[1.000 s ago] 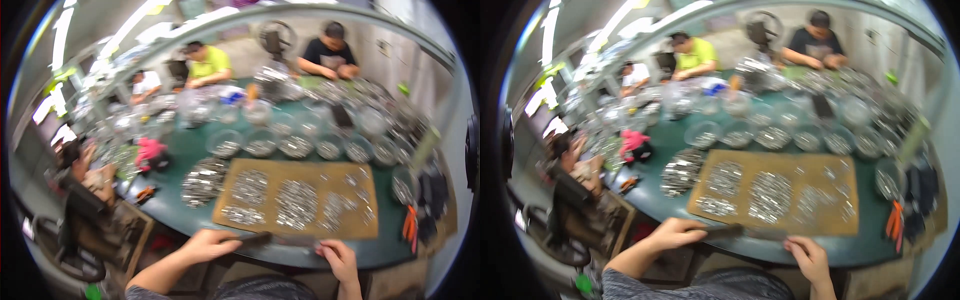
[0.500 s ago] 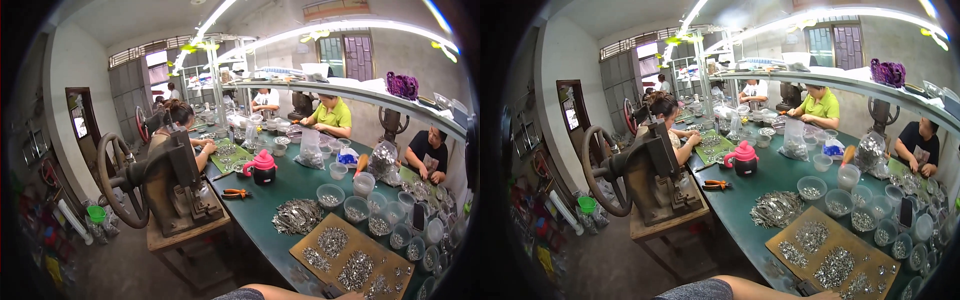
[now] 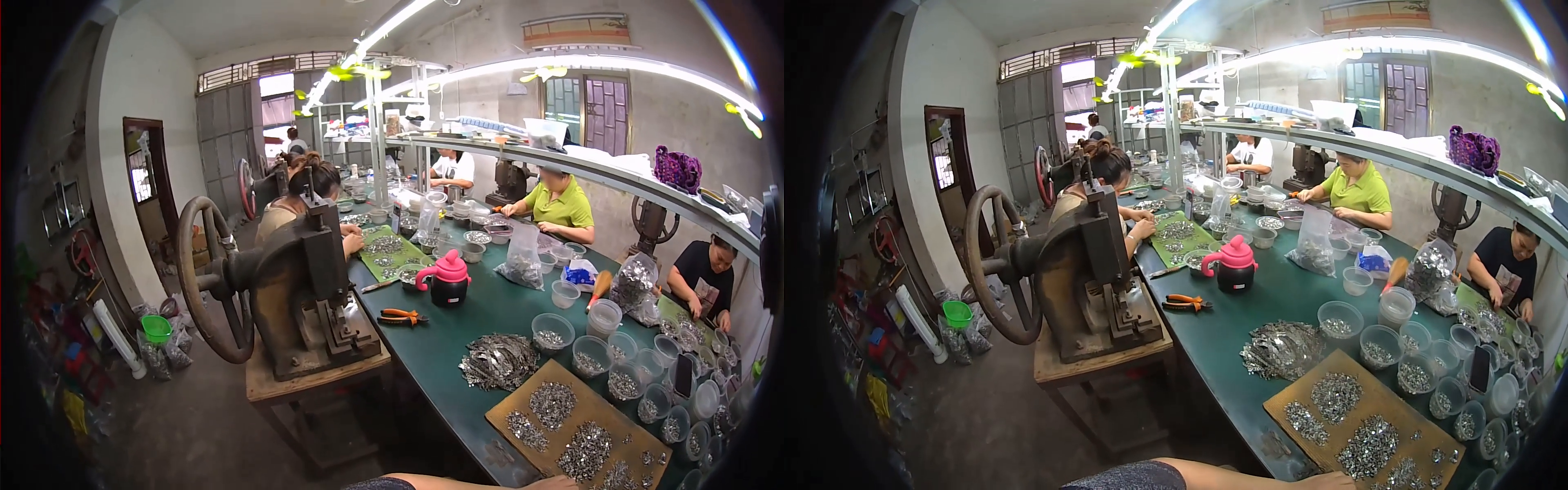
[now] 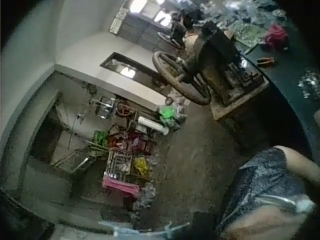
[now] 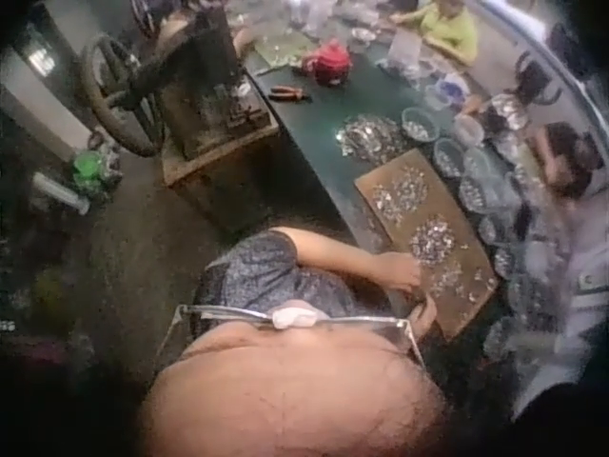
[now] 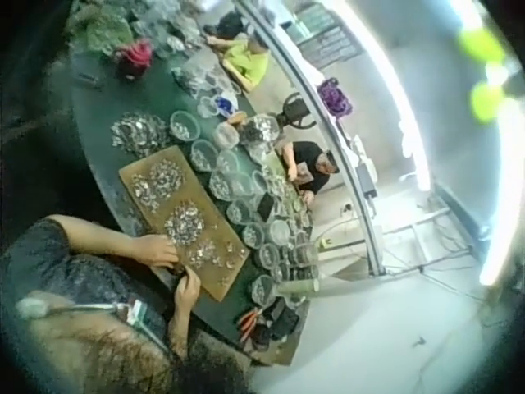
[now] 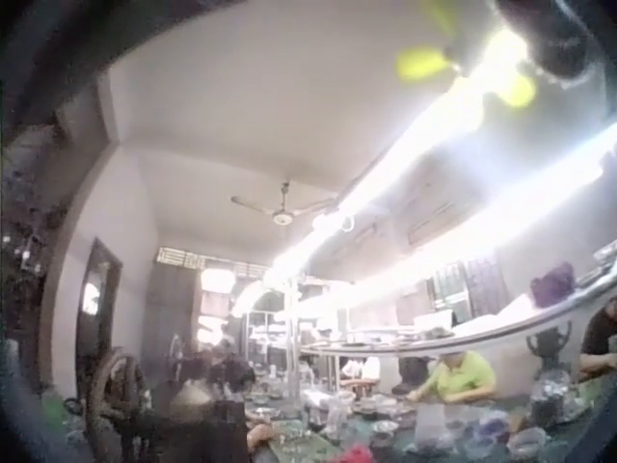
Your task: The person sorts small metal components by hand from plastic containers into sorting bins, then places them onto a jig for processing.
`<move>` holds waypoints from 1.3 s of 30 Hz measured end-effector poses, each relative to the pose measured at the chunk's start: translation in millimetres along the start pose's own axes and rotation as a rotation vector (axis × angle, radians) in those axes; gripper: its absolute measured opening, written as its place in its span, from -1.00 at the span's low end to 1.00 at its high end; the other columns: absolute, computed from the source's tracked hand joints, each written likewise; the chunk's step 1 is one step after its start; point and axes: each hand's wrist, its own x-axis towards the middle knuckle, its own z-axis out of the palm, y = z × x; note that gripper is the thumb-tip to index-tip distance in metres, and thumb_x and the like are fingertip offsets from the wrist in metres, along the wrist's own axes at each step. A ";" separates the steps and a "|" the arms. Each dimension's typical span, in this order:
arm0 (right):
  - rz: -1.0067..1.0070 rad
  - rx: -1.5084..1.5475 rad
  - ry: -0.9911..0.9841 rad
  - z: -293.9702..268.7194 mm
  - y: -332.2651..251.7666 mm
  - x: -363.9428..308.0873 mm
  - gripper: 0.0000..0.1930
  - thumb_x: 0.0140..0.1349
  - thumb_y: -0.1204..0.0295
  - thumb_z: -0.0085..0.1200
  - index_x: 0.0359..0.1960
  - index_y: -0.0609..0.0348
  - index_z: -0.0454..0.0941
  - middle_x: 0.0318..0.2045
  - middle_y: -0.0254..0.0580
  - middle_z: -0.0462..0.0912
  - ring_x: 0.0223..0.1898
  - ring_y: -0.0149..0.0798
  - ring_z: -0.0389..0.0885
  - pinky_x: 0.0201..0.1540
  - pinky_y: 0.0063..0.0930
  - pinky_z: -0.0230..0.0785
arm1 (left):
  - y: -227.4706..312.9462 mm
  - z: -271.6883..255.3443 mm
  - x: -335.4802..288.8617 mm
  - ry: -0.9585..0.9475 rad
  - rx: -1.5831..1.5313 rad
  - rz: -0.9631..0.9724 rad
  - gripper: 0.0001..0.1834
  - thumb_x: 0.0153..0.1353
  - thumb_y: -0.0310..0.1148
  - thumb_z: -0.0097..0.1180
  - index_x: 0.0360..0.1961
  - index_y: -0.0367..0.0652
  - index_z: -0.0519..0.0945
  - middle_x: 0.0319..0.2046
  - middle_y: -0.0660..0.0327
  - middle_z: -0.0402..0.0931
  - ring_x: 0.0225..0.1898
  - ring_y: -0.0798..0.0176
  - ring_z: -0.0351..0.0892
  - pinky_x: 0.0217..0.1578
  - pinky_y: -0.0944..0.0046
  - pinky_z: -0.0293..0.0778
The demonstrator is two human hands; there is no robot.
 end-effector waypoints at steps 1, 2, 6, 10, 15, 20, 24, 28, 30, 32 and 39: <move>0.004 -0.010 -0.029 0.5 -11.5 3.0 -0.69 0.34 0.54 0.03 0.10 0.25 0.60 -0.01 0.12 0.64 0.05 0.11 0.60 0.21 -0.14 0.42 | -2.9 2.8 -2.1 0.121 -0.086 0.032 -0.71 0.31 -0.05 0.12 -0.23 -0.06 0.59 -0.31 0.12 0.54 -0.20 -0.09 0.54 -0.20 -0.06 0.43; 0.009 -0.021 -0.058 0.2 -21.3 8.4 -0.69 0.34 0.48 0.07 0.09 0.26 0.60 -0.02 0.14 0.63 0.03 0.12 0.60 0.18 -0.14 0.43 | -6.9 5.1 -4.7 0.242 -0.171 0.064 -0.68 0.36 -0.03 0.09 -0.24 -0.07 0.58 -0.31 0.14 0.54 -0.21 -0.09 0.54 -0.21 -0.07 0.43; -0.094 -0.088 -0.279 2.7 -35.4 33.4 -0.54 0.25 0.21 0.25 0.11 0.23 0.62 0.01 0.20 0.61 0.01 0.24 0.56 0.11 -0.06 0.43 | -22.0 -16.0 -25.6 0.333 -0.357 0.088 -0.67 0.46 -0.05 0.02 -0.14 -0.10 0.57 -0.19 0.12 0.58 -0.13 -0.09 0.57 -0.11 -0.03 0.47; -0.180 -0.208 -0.220 7.8 -25.6 30.1 -0.53 0.23 0.25 0.27 0.14 0.21 0.61 0.04 0.16 0.62 0.04 0.24 0.55 0.16 0.02 0.37 | -16.9 -62.3 -72.8 0.696 -0.534 -0.151 -0.70 0.57 -0.21 -0.12 0.10 -0.17 0.50 0.04 0.03 0.55 0.05 -0.02 0.56 0.09 0.05 0.47; -0.152 -0.196 -0.223 -1.7 -25.2 26.4 -0.49 0.21 0.27 0.30 0.16 0.23 0.59 0.04 0.18 0.62 0.06 0.25 0.54 0.19 0.04 0.35 | -45.8 -65.0 -134.6 0.865 -0.460 -0.682 -0.59 0.45 -0.35 0.10 0.25 -0.24 0.45 0.18 0.01 0.40 0.34 0.03 0.34 0.33 0.14 0.28; -0.139 -0.181 -0.242 -6.1 -29.2 27.5 -0.48 0.21 0.27 0.29 0.17 0.25 0.58 0.02 0.20 0.62 0.06 0.25 0.54 0.19 0.05 0.36 | -39.2 -84.9 -95.0 0.620 0.012 -0.394 -0.67 0.43 -0.36 0.14 0.15 -0.22 0.53 0.08 0.03 0.44 0.24 0.02 0.42 0.30 0.11 0.33; -0.125 0.011 -0.218 -10.3 -41.4 25.2 -0.48 0.27 0.25 0.25 0.19 0.29 0.55 0.02 0.23 0.62 0.06 0.24 0.56 0.21 0.02 0.37 | -22.3 -59.2 -58.5 0.328 0.147 -0.125 -0.75 0.40 -0.14 0.13 -0.08 -0.04 0.64 -0.19 0.11 0.53 0.17 -0.14 0.42 0.22 -0.23 0.27; -0.071 -0.057 -0.179 -4.5 -25.2 10.8 -0.50 0.32 0.24 0.22 0.19 0.30 0.54 0.03 0.24 0.61 0.04 0.23 0.57 0.19 0.01 0.38 | -30.1 -16.1 -48.3 0.216 0.085 -0.115 -0.82 0.21 -0.13 0.24 -0.30 0.04 0.64 -0.22 0.19 0.56 0.24 -0.12 0.35 0.20 -0.22 0.25; -0.077 0.006 -0.146 -5.4 -22.2 7.0 -0.54 0.33 0.26 0.21 0.18 0.27 0.56 0.04 0.24 0.61 0.05 0.22 0.56 0.18 -0.01 0.39 | -32.1 -9.6 -42.8 0.202 0.090 -0.085 -0.82 0.22 -0.13 0.23 -0.29 0.04 0.65 -0.24 0.21 0.57 0.21 -0.09 0.38 0.20 -0.22 0.26; -0.082 -0.013 -0.156 -9.4 -27.7 7.6 -0.56 0.35 0.27 0.20 0.18 0.26 0.56 0.05 0.21 0.61 0.08 0.20 0.55 0.20 -0.03 0.38 | -31.7 -8.2 -36.0 0.190 0.094 -0.056 -0.82 0.23 -0.14 0.22 -0.29 0.04 0.65 -0.25 0.23 0.58 0.17 -0.06 0.41 0.19 -0.22 0.26; 0.110 -0.043 -0.201 -1.9 -28.2 10.6 -0.64 0.39 0.33 0.16 0.15 0.23 0.59 0.09 0.04 0.63 0.15 0.10 0.53 0.29 -0.10 0.31 | -32.8 -51.9 -19.6 0.064 -0.361 -0.145 -0.77 0.34 -0.35 0.23 -0.03 -0.18 0.62 -0.12 0.09 0.57 0.03 0.00 0.55 0.10 0.10 0.47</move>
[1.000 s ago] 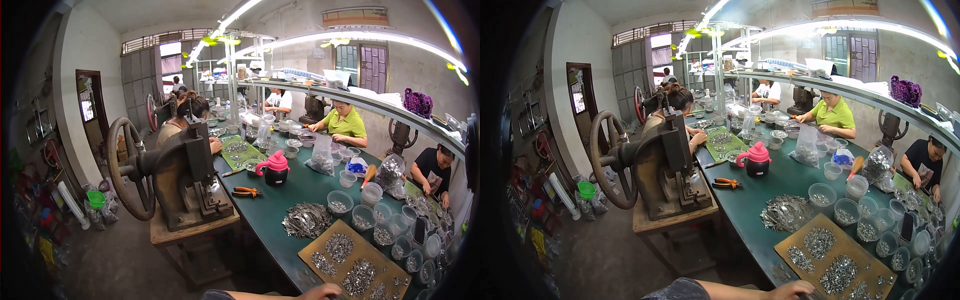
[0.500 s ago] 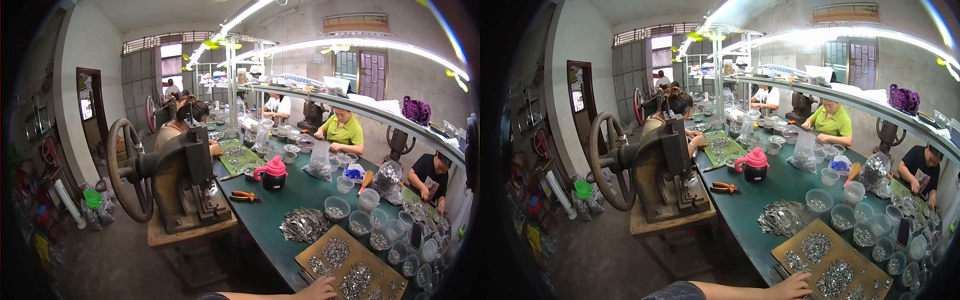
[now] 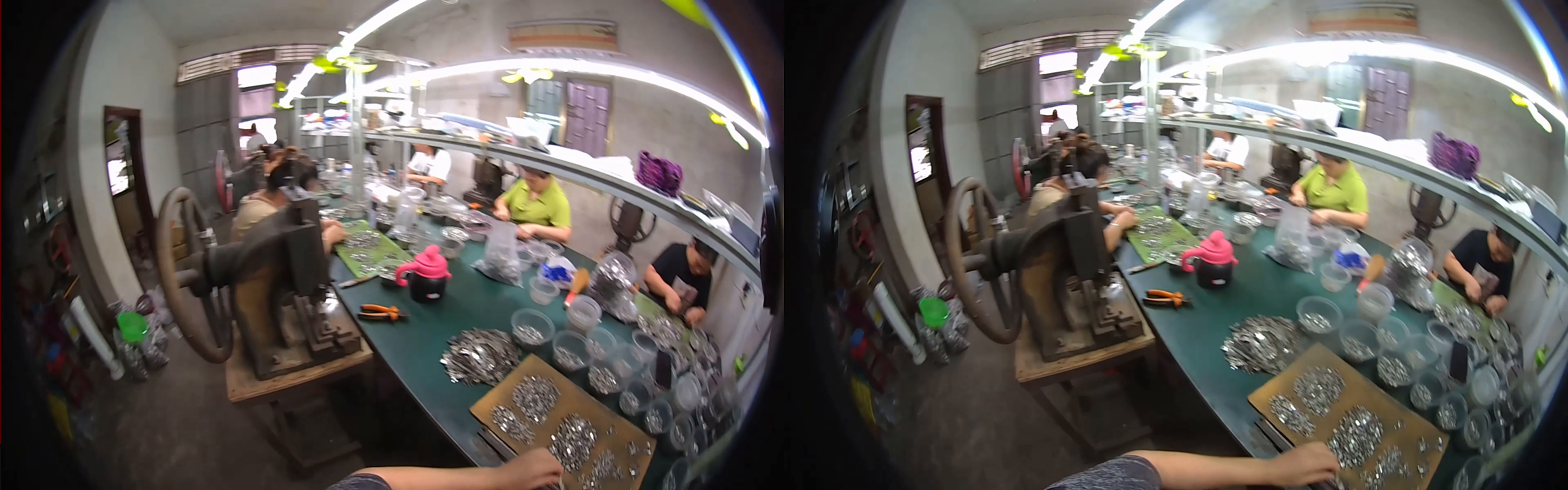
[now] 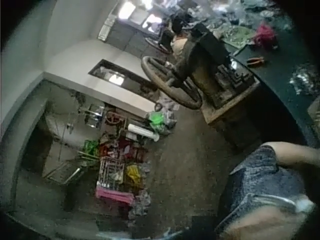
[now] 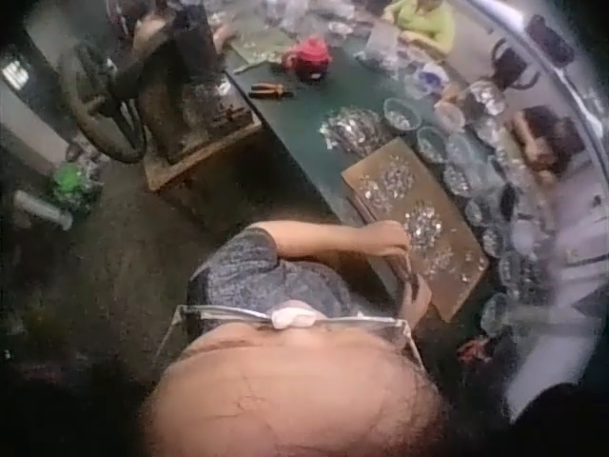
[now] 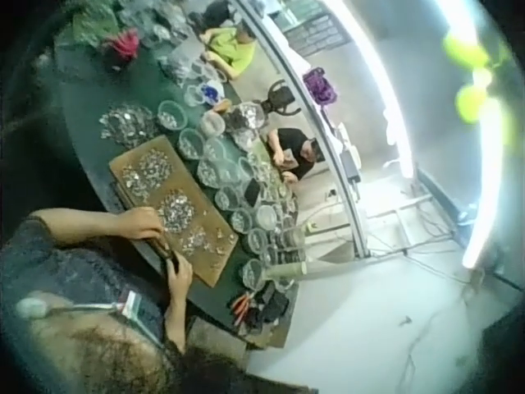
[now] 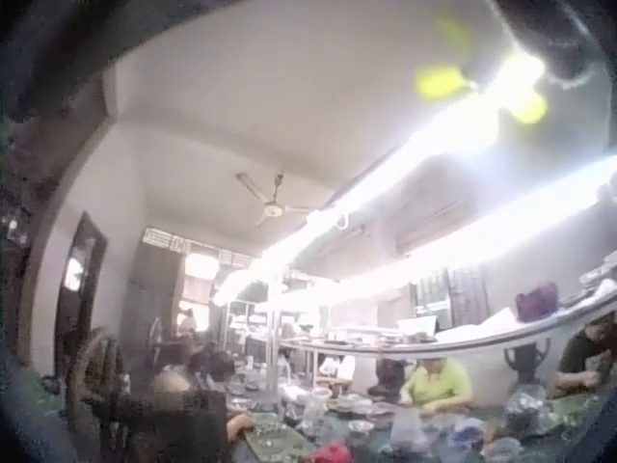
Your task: The person sorts small metal components by hand from plastic containers into sorting bins, then places them onto a jig for processing.
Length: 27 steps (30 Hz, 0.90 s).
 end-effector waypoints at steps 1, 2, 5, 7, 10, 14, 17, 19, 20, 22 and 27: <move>0.014 0.009 0.026 -2.4 -14.0 6.6 -0.65 0.37 0.35 0.18 0.13 0.21 0.61 0.10 0.02 0.63 0.16 0.07 0.54 0.29 -0.12 0.31 | -0.1 -10.1 1.3 0.116 0.083 0.014 -0.83 0.32 -0.34 0.25 -0.13 -0.17 0.65 -0.25 0.13 0.62 -0.08 -0.04 0.60 -0.03 0.08 0.51; 0.005 0.021 0.026 -1.8 -13.4 13.4 -0.66 0.37 0.36 0.18 0.12 0.21 0.61 0.10 0.01 0.63 0.17 0.07 0.54 0.29 -0.13 0.32 | -6.6 -21.3 1.5 0.201 0.050 -0.040 -0.84 0.32 -0.33 0.25 -0.16 -0.17 0.66 -0.22 0.11 0.65 -0.09 -0.03 0.62 -0.03 0.07 0.52; 0.027 0.008 0.041 3.7 -7.9 30.6 -0.67 0.35 0.38 0.19 0.10 0.21 0.63 0.09 0.01 0.65 0.16 0.06 0.56 0.27 -0.14 0.33 | -28.9 -76.3 4.7 0.228 0.132 -0.168 -0.79 0.31 -0.29 0.28 -0.14 -0.18 0.68 -0.22 0.10 0.67 -0.12 -0.01 0.65 -0.05 0.09 0.55; 0.008 0.006 0.059 1.9 -2.2 42.7 -0.68 0.34 0.38 0.20 0.09 0.21 0.64 0.07 0.01 0.66 0.15 0.06 0.57 0.26 -0.14 0.34 | -41.6 -112.0 12.3 0.238 0.233 -0.258 -0.79 0.31 -0.28 0.28 -0.14 -0.17 0.70 -0.25 0.10 0.68 -0.15 0.02 0.67 -0.09 0.10 0.57; -0.013 0.036 0.064 0.4 0.9 57.6 -0.69 0.32 0.40 0.21 0.06 0.21 0.66 0.03 0.00 0.69 0.11 0.07 0.59 0.24 -0.14 0.37 | -72.5 -162.3 23.1 0.245 0.447 -0.297 -0.80 0.30 -0.28 0.29 -0.15 -0.15 0.71 -0.26 0.10 0.70 -0.19 0.05 0.70 -0.15 0.13 0.59; -0.031 0.018 0.083 -0.9 11.3 74.2 -0.70 0.30 0.41 0.23 0.04 0.21 0.67 0.01 0.00 0.70 0.10 0.05 0.61 0.21 -0.14 0.40 | -118.3 -221.6 43.1 0.317 0.416 -0.462 -0.79 0.30 -0.26 0.27 -0.15 -0.16 0.70 -0.23 0.09 0.70 -0.15 -0.04 0.68 -0.11 0.05 0.57; -0.027 0.015 0.074 -0.4 12.7 78.7 -0.70 0.30 0.40 0.25 0.04 0.20 0.68 0.03 -0.02 0.70 0.09 0.04 0.62 0.22 -0.15 0.40 | -164.8 -259.5 31.4 0.305 0.692 -0.526 -0.78 0.26 -0.29 0.29 -0.13 -0.16 0.70 -0.18 0.10 0.69 -0.06 0.00 0.65 -0.04 0.06 0.55; -0.020 0.020 0.073 -2.7 14.7 86.5 -0.69 0.29 0.39 0.25 0.04 0.19 0.68 0.04 -0.03 0.70 0.09 0.03 0.63 0.22 -0.16 0.39 | -193.5 -270.2 19.4 0.299 0.780 -0.609 -0.75 0.22 -0.35 0.32 -0.09 -0.16 0.69 -0.08 0.11 0.66 0.05 0.01 0.60 0.08 0.08 0.50; -0.057 -0.008 0.102 -5.0 16.3 88.9 -0.70 0.29 0.40 0.23 0.04 0.19 0.66 0.00 -0.01 0.70 0.04 0.07 0.64 0.16 -0.13 0.43 | -204.7 -263.7 18.8 0.285 0.765 -0.601 -0.75 0.22 -0.35 0.32 -0.09 -0.16 0.69 -0.08 0.11 0.66 0.05 0.01 0.60 0.08 0.08 0.50; -0.054 -0.060 0.139 -9.6 15.5 89.9 -0.71 0.30 0.42 0.21 0.04 0.19 0.64 -0.04 0.02 0.69 -0.01 0.11 0.65 0.10 -0.10 0.47 | -229.9 -246.0 23.1 0.401 0.735 -0.414 -0.71 0.20 -0.40 0.31 -0.04 -0.20 0.67 0.00 0.07 0.62 0.11 -0.04 0.56 0.15 0.07 0.47; -0.009 -0.048 0.145 -7.8 50.6 115.2 -0.65 0.13 0.29 0.39 -0.06 0.12 0.72 -0.14 -0.11 0.75 -0.03 0.03 0.66 0.08 -0.16 0.45 | -235.7 -181.0 48.2 0.504 0.663 -0.311 -0.69 0.19 -0.53 0.26 -0.01 -0.21 0.65 0.05 0.02 0.58 0.28 -0.13 0.44 0.29 -0.04 0.36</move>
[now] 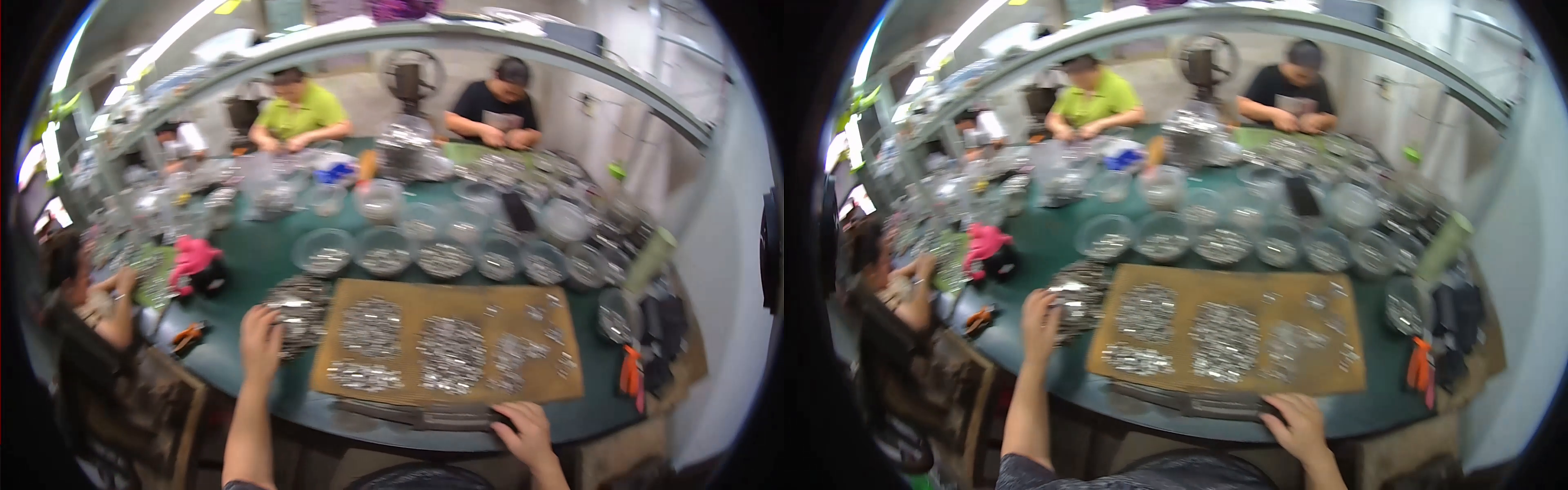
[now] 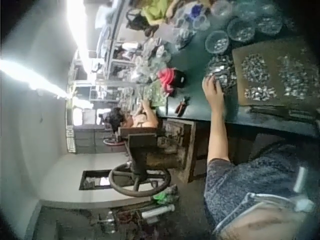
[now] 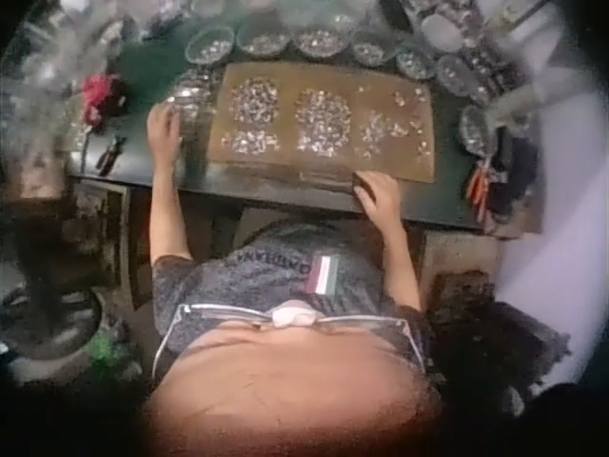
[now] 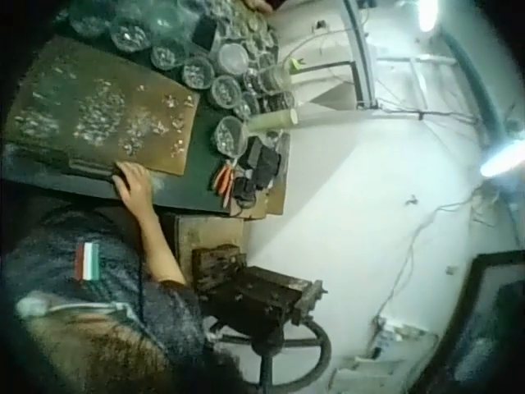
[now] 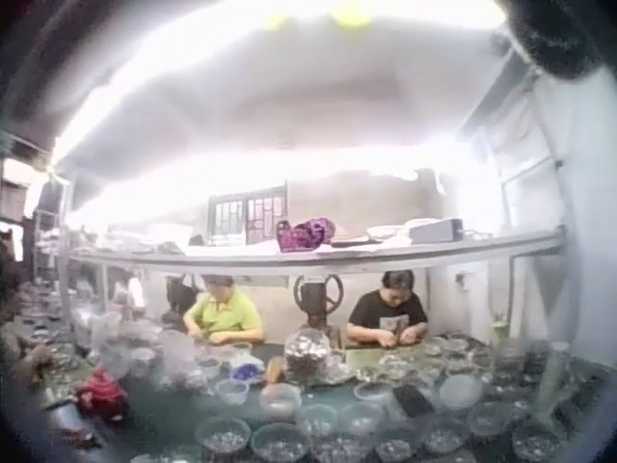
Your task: The person sorts small metal components by hand from plastic containers into sorting bins, then places them onto a jig for processing.
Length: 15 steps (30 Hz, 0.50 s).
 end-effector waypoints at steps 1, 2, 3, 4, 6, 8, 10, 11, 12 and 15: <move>0.001 0.017 -0.020 4.1 1.9 7.2 -0.65 0.14 0.29 0.39 -0.07 0.13 0.72 -0.13 -0.12 0.75 -0.03 0.00 0.67 0.08 -0.18 0.45 | 15.5 0.1 -4.6 -0.002 -0.040 -0.009 -0.70 0.20 -0.55 0.24 -0.02 -0.23 0.65 0.06 0.03 0.58 0.30 -0.14 0.43 0.30 -0.05 0.35; -0.006 0.041 -0.027 8.0 6.0 14.9 -0.67 0.15 0.32 0.39 -0.07 0.14 0.72 -0.13 -0.11 0.75 -0.05 -0.01 0.68 0.06 -0.19 0.47 | 32.6 4.5 -10.2 -0.034 -0.067 -0.012 -0.72 0.20 -0.57 0.23 -0.04 -0.24 0.65 0.05 0.03 0.59 0.30 -0.16 0.42 0.30 -0.06 0.34; -0.019 0.070 -0.033 10.0 11.3 20.6 -0.69 0.15 0.35 0.38 -0.08 0.14 0.72 -0.12 -0.11 0.74 -0.07 -0.02 0.68 0.04 -0.21 0.49 | 46.6 10.0 -15.7 -0.062 -0.087 -0.016 -0.74 0.20 -0.59 0.21 -0.06 -0.24 0.65 0.05 0.03 0.59 0.31 -0.18 0.42 0.30 -0.07 0.33; 0.011 0.039 -0.025 10.0 15.7 23.6 -0.69 0.15 0.35 0.38 -0.08 0.14 0.72 -0.12 -0.11 0.74 -0.07 -0.02 0.68 0.04 -0.21 0.49 | 64.3 17.0 -19.8 -0.081 -0.127 -0.009 -0.74 0.20 -0.59 0.21 -0.06 -0.24 0.65 0.05 0.03 0.59 0.31 -0.18 0.42 0.30 -0.07 0.33; 0.017 0.129 0.045 7.1 25.6 28.7 -0.75 0.18 0.43 0.35 -0.10 0.16 0.71 -0.15 -0.12 0.75 -0.13 -0.06 0.70 -0.03 -0.25 0.53 | 106.9 33.7 -30.3 -0.146 -0.214 0.085 -0.76 0.19 -0.62 0.19 -0.11 -0.23 0.65 0.04 0.01 0.59 0.30 -0.23 0.41 0.30 -0.11 0.32; 0.036 0.051 0.104 -1.8 34.7 36.8 -0.78 0.19 0.47 0.33 -0.12 0.16 0.71 -0.17 -0.13 0.75 -0.16 -0.08 0.71 -0.06 -0.26 0.54 | 133.6 44.7 -44.7 -0.219 -0.303 0.141 -0.76 0.15 -0.62 0.23 -0.14 -0.19 0.67 0.01 0.04 0.60 0.28 -0.25 0.43 0.30 -0.13 0.34; 0.051 -0.031 0.201 -9.3 48.5 49.5 -0.84 0.20 0.51 0.30 -0.17 0.16 0.72 -0.23 -0.18 0.76 -0.21 -0.09 0.71 -0.11 -0.26 0.55 | 157.7 53.0 -55.8 -0.287 -0.377 0.180 -0.74 0.11 -0.61 0.26 -0.15 -0.15 0.69 0.00 0.07 0.61 0.27 -0.25 0.44 0.28 -0.14 0.37; 0.053 -0.036 0.199 -13.3 58.3 57.1 -0.84 0.20 0.51 0.30 -0.17 0.16 0.72 -0.23 -0.18 0.76 -0.21 -0.09 0.71 -0.11 -0.26 0.55 | 168.4 57.4 -60.1 -0.317 -0.415 0.187 -0.73 0.10 -0.61 0.28 -0.15 -0.13 0.70 -0.01 0.08 0.62 0.26 -0.24 0.45 0.27 -0.14 0.38; 0.057 -0.099 0.215 -16.9 68.0 64.7 -0.84 0.20 0.50 0.30 -0.18 0.14 0.72 -0.23 -0.20 0.75 -0.21 -0.09 0.71 -0.11 -0.26 0.54 | 174.3 63.8 -65.6 -0.311 -0.438 0.216 -0.72 0.07 -0.60 0.31 -0.16 -0.13 0.72 -0.03 0.09 0.63 0.25 -0.23 0.47 0.24 -0.14 0.42; 0.038 -0.211 0.204 -17.5 89.7 85.3 -0.87 0.21 0.48 0.29 -0.21 0.11 0.72 -0.24 -0.24 0.75 -0.19 -0.11 0.70 -0.09 -0.27 0.51 | 186.2 74.7 -73.1 -0.369 -0.482 0.264 -0.71 0.06 -0.59 0.34 -0.15 -0.13 0.73 -0.04 0.10 0.65 0.23 -0.23 0.49 0.21 -0.12 0.46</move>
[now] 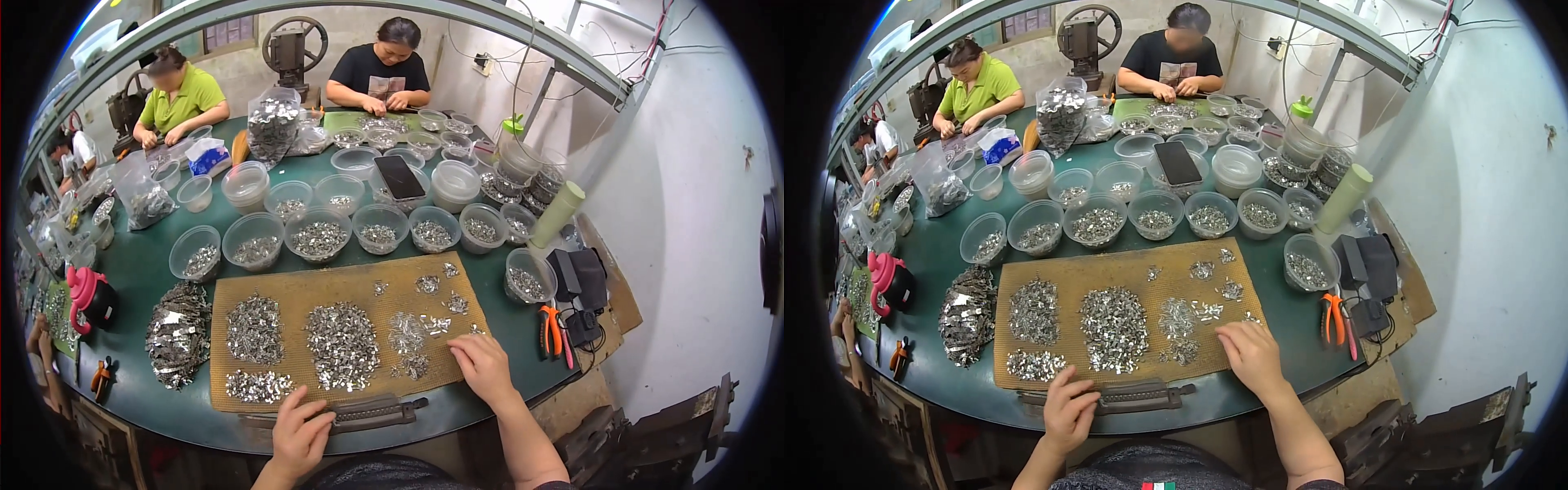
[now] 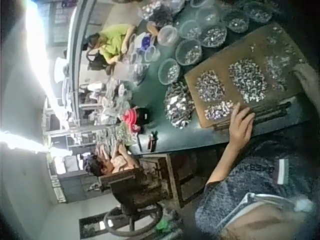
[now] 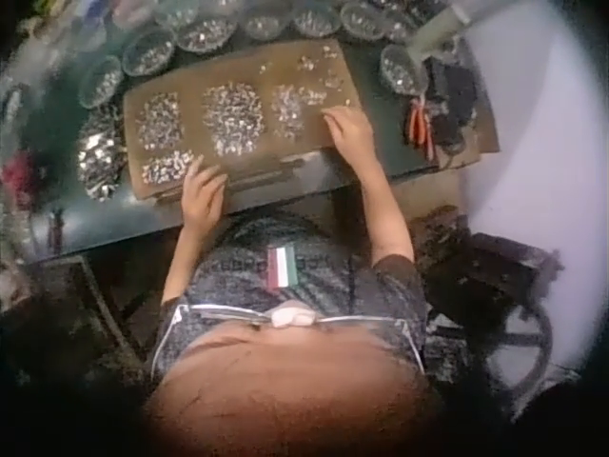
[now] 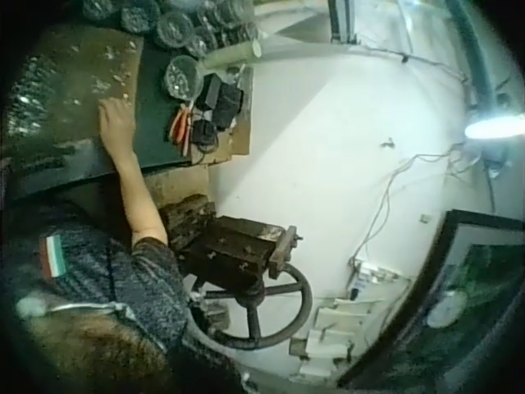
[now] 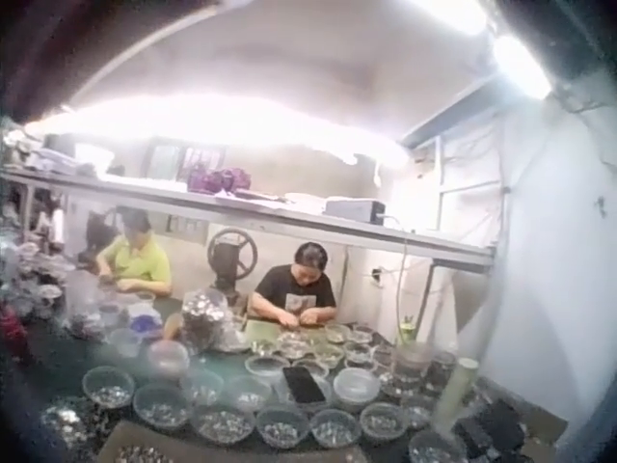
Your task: The person sorts small metal components by hand from plastic containers into sorting bins, then places them onto a jig for processing.
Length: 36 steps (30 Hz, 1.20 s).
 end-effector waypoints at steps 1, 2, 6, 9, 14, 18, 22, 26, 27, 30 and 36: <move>-0.029 -0.049 -0.022 2.8 4.7 4.0 -0.89 0.21 0.46 0.29 -0.23 0.10 0.72 -0.25 -0.26 0.74 -0.17 -0.13 0.69 -0.07 -0.27 0.49 | 0.8 1.6 0.9 -0.009 0.019 0.013 -0.72 0.05 -0.58 0.36 -0.17 -0.13 0.74 -0.05 0.11 0.66 0.21 -0.22 0.51 0.19 -0.10 0.49; -0.028 -0.049 -0.025 6.7 8.6 6.9 -0.89 0.21 0.46 0.29 -0.23 0.10 0.72 -0.25 -0.26 0.74 -0.17 -0.13 0.69 -0.07 -0.27 0.49 | 0.1 1.6 1.0 -0.010 0.018 0.009 -0.72 0.05 -0.58 0.36 -0.17 -0.13 0.74 -0.05 0.11 0.66 0.21 -0.22 0.51 0.19 -0.10 0.49; -0.038 -0.121 -0.059 21.5 11.4 12.9 -0.91 0.19 0.41 0.31 -0.29 0.07 0.71 -0.32 -0.28 0.69 -0.20 -0.14 0.64 -0.06 -0.23 0.43 | -2.1 0.3 1.2 -0.017 0.003 -0.048 -0.74 0.04 -0.59 0.36 -0.20 -0.14 0.75 -0.06 0.11 0.67 0.19 -0.22 0.53 0.17 -0.08 0.50; -0.031 -0.188 -0.026 29.4 9.3 14.7 -0.90 0.17 0.38 0.33 -0.34 0.06 0.68 -0.38 -0.29 0.64 -0.25 -0.12 0.61 -0.09 -0.20 0.41 | -2.5 1.2 2.8 -0.017 -0.007 -0.059 -0.74 0.03 -0.59 0.36 -0.20 -0.14 0.76 -0.09 0.12 0.68 0.17 -0.20 0.55 0.16 -0.06 0.52; -0.064 -0.262 -0.022 36.7 8.9 20.6 -0.86 0.13 0.38 0.36 -0.42 0.07 0.62 -0.42 -0.27 0.59 -0.28 -0.12 0.58 -0.12 -0.19 0.38 | -2.8 -0.3 4.1 -0.019 -0.001 -0.064 -0.73 0.04 -0.59 0.36 -0.19 -0.14 0.75 -0.10 0.13 0.69 0.15 -0.17 0.57 0.15 -0.04 0.53; -0.122 -0.191 -0.095 27.1 13.1 21.4 -0.84 0.11 0.40 0.37 -0.44 0.09 0.60 -0.40 -0.25 0.57 -0.26 -0.10 0.57 -0.06 -0.17 0.39 | -8.0 1.1 2.7 -0.019 -0.016 -0.058 -0.74 0.05 -0.58 0.36 -0.19 -0.15 0.75 -0.11 0.13 0.69 0.15 -0.16 0.58 0.14 -0.04 0.53; -0.219 -0.193 -0.177 21.0 1.5 10.8 -0.85 0.11 0.43 0.36 -0.40 0.12 0.61 -0.36 -0.22 0.58 -0.18 -0.08 0.57 0.03 -0.17 0.39 | -11.5 2.7 -0.3 -0.025 -0.037 -0.058 -0.74 0.06 -0.58 0.36 -0.19 -0.15 0.75 -0.11 0.13 0.69 0.14 -0.15 0.59 0.13 -0.03 0.54; -0.120 -0.101 -0.188 23.6 8.7 3.5 -0.87 0.13 0.44 0.34 -0.38 0.12 0.62 -0.33 -0.23 0.60 -0.12 -0.06 0.57 0.05 -0.17 0.38 | -13.2 5.2 -2.2 -0.018 -0.037 -0.053 -0.74 0.06 -0.58 0.36 -0.18 -0.15 0.74 -0.13 0.15 0.69 0.11 -0.12 0.61 0.10 0.00 0.55; -0.105 -0.062 -0.194 23.7 11.5 1.7 -0.88 0.14 0.45 0.33 -0.38 0.12 0.62 -0.33 -0.22 0.60 -0.12 -0.05 0.58 0.05 -0.16 0.38 | -12.9 5.2 -2.8 -0.020 -0.038 -0.057 -0.74 0.06 -0.58 0.36 -0.18 -0.15 0.74 -0.13 0.15 0.69 0.11 -0.12 0.61 0.10 0.00 0.55; -0.076 -0.026 -0.197 27.2 12.1 0.3 -0.90 0.15 0.47 0.31 -0.37 0.13 0.61 -0.32 -0.21 0.60 -0.12 -0.03 0.57 0.04 -0.16 0.38 | -13.1 4.9 -2.8 -0.027 -0.041 -0.057 -0.74 0.06 -0.58 0.36 -0.18 -0.15 0.74 -0.13 0.16 0.69 0.10 -0.11 0.62 0.09 0.00 0.55; -0.081 -0.098 -0.228 35.0 5.4 -3.4 -0.90 0.13 0.54 0.26 -0.34 0.15 0.57 -0.29 -0.14 0.59 -0.11 0.00 0.57 0.08 -0.09 0.38 | -14.4 3.5 -10.8 -0.032 -0.029 -0.067 -0.74 0.09 -0.58 0.35 -0.16 -0.15 0.73 -0.13 0.16 0.69 0.10 -0.09 0.62 0.08 0.02 0.56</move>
